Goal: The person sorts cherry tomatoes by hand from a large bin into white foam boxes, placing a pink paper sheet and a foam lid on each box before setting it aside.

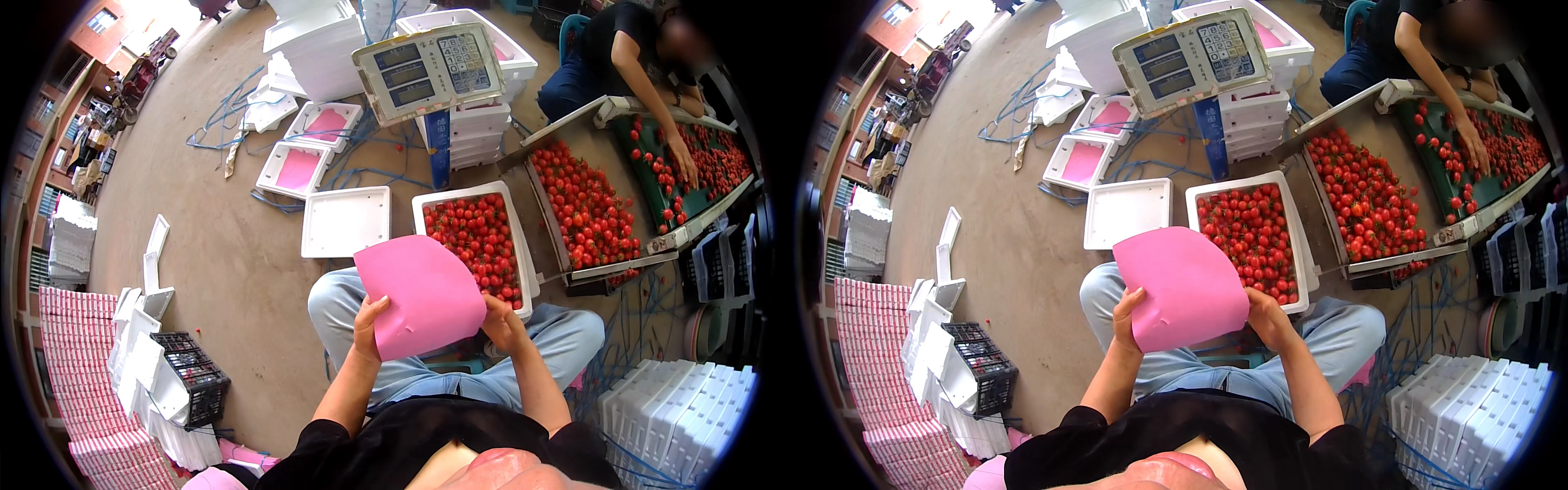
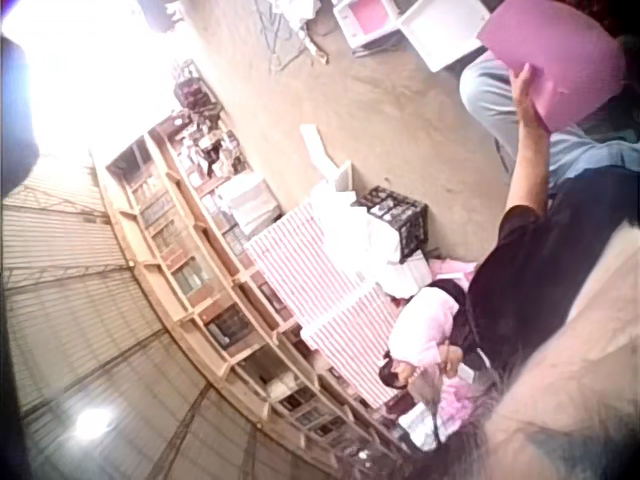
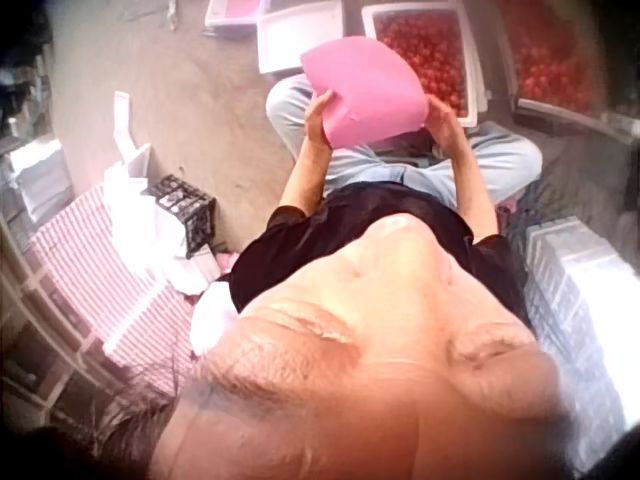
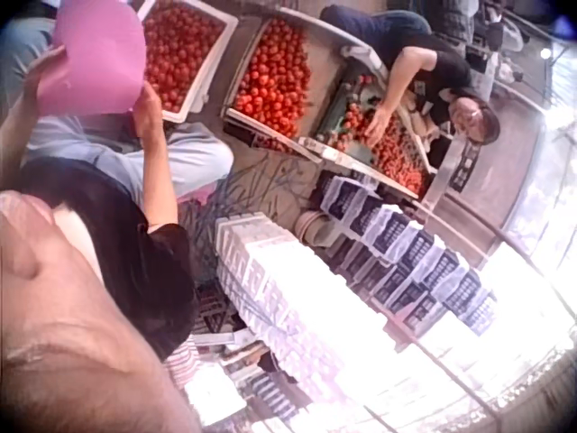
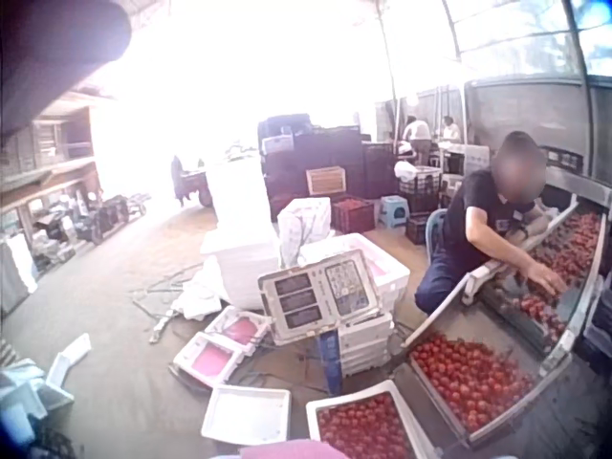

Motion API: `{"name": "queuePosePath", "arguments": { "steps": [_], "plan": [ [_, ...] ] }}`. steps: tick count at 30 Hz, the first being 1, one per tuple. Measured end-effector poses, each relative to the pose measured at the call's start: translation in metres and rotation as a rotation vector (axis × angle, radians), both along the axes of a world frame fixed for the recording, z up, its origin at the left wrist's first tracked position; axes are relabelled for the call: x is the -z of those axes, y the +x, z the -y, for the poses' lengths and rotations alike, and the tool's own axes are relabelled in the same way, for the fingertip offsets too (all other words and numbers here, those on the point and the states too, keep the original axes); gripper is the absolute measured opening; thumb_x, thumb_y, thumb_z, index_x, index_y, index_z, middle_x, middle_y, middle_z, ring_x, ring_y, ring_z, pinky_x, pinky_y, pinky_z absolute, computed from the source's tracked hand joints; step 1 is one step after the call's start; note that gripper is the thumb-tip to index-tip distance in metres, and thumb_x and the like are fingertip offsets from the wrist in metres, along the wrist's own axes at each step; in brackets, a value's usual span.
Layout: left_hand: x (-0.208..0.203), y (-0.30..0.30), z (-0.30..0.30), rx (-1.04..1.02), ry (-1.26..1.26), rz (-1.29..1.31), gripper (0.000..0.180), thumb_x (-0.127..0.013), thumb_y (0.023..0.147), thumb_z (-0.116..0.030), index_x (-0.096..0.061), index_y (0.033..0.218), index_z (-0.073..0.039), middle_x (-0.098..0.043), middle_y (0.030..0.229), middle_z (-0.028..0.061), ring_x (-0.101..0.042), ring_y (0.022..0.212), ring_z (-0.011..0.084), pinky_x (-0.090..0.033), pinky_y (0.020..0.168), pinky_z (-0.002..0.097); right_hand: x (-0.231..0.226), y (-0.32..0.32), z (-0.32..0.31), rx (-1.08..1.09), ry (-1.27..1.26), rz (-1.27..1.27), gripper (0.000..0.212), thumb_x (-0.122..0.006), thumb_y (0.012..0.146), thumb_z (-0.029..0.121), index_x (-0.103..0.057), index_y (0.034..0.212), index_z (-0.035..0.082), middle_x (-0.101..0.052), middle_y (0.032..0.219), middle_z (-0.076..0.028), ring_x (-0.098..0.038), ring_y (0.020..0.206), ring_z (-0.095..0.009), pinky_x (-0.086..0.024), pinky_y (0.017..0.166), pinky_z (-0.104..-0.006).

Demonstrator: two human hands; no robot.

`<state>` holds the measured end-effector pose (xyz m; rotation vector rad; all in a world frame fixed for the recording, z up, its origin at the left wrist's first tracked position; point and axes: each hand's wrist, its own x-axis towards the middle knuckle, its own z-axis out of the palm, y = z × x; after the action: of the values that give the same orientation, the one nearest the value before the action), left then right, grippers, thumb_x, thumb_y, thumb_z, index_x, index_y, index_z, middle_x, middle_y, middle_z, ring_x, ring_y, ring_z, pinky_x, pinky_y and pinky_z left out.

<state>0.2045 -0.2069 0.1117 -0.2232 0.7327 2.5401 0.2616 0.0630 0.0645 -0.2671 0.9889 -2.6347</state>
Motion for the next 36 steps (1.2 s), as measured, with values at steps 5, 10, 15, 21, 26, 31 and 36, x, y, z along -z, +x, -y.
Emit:
{"name": "queuePosePath", "arguments": {
  "steps": [5,10,15,21,26,31,36],
  "plan": [
    [0.023,0.005,-0.004,0.039,-0.034,0.075,0.058,-0.063,0.09,-0.012,-0.041,0.143,-0.006,-0.056,0.133,0.0122,-0.059,0.12,0.0242,-0.05,0.1,0.04,-0.024,0.023,0.001,0.079,0.468,0.172,0.065,-0.069,0.09,0.01,-0.039,0.147,0.003,-0.055,0.134,-0.007,-0.053,0.124,-0.016,-0.042,0.105,-0.0322],
    [0.033,0.039,-0.016,0.26,-0.236,-0.034,0.09,-0.072,0.081,-0.012,-0.023,0.157,-0.011,-0.04,0.15,0.0091,-0.042,0.139,0.0244,-0.039,0.112,0.0385,-0.02,0.038,-0.008,0.223,0.505,0.248,0.073,-0.065,0.088,-0.002,-0.032,0.152,0.005,-0.052,0.138,-0.007,-0.051,0.128,-0.016,-0.04,0.108,-0.0324],
    [0.047,0.03,-0.026,0.221,-0.451,-0.264,0.114,-0.081,0.074,-0.002,-0.008,0.161,-0.014,-0.034,0.155,0.0118,-0.037,0.142,0.0247,-0.035,0.115,0.0409,-0.018,0.026,-0.026,0.247,0.673,0.163,0.074,-0.064,0.087,-0.002,-0.03,0.153,0.003,-0.052,0.14,-0.01,-0.05,0.129,-0.019,-0.04,0.108,-0.0332],
    [0.058,-0.05,-0.083,0.152,-0.638,-0.227,0.108,-0.079,0.076,-0.001,-0.011,0.159,-0.008,-0.052,0.135,0.0207,-0.06,0.115,0.0257,-0.052,0.095,0.0373,0.007,-0.055,-0.067,0.458,0.916,0.12,0.071,-0.06,0.085,0.0,-0.032,0.15,0.002,-0.057,0.134,-0.018,-0.059,0.122,-0.026,-0.045,0.103,-0.0353],
    [0.145,-0.083,-0.082,-0.296,-1.129,-0.176,0.062,-0.076,0.079,-0.002,-0.049,0.135,0.0,-0.062,0.114,0.0141,-0.063,0.097,0.0188,-0.055,0.085,0.0327,0.07,-0.084,-0.082,0.352,1.79,0.002,0.055,-0.05,0.09,0.006,-0.034,0.142,0.0,-0.061,0.117,-0.034,-0.059,0.104,-0.054,-0.048,0.088,-0.0555],
    [0.218,-0.162,-0.038,-0.293,-1.584,-0.091,0.05,-0.075,0.077,-0.014,-0.057,0.122,0.001,-0.061,0.113,0.0181,-0.061,0.103,0.0306,-0.051,0.093,0.0407,0.061,-0.093,-0.06,0.262,1.719,-0.038,0.051,-0.047,0.094,0.01,-0.033,0.142,0.0,-0.062,0.112,-0.034,-0.061,0.097,-0.053,-0.048,0.084,-0.0559],
    [0.294,-0.197,-0.028,0.341,-2.15,0.078,0.065,-0.077,0.081,-0.036,-0.05,0.13,-0.002,-0.053,0.133,0.0197,-0.052,0.125,0.0375,-0.047,0.104,0.0465,0.045,-0.097,-0.057,0.162,1.861,0.039,0.056,-0.048,0.091,0.007,-0.032,0.145,-0.001,-0.064,0.106,-0.033,-0.062,0.089,-0.052,-0.049,0.078,-0.0562]
  ]
}}
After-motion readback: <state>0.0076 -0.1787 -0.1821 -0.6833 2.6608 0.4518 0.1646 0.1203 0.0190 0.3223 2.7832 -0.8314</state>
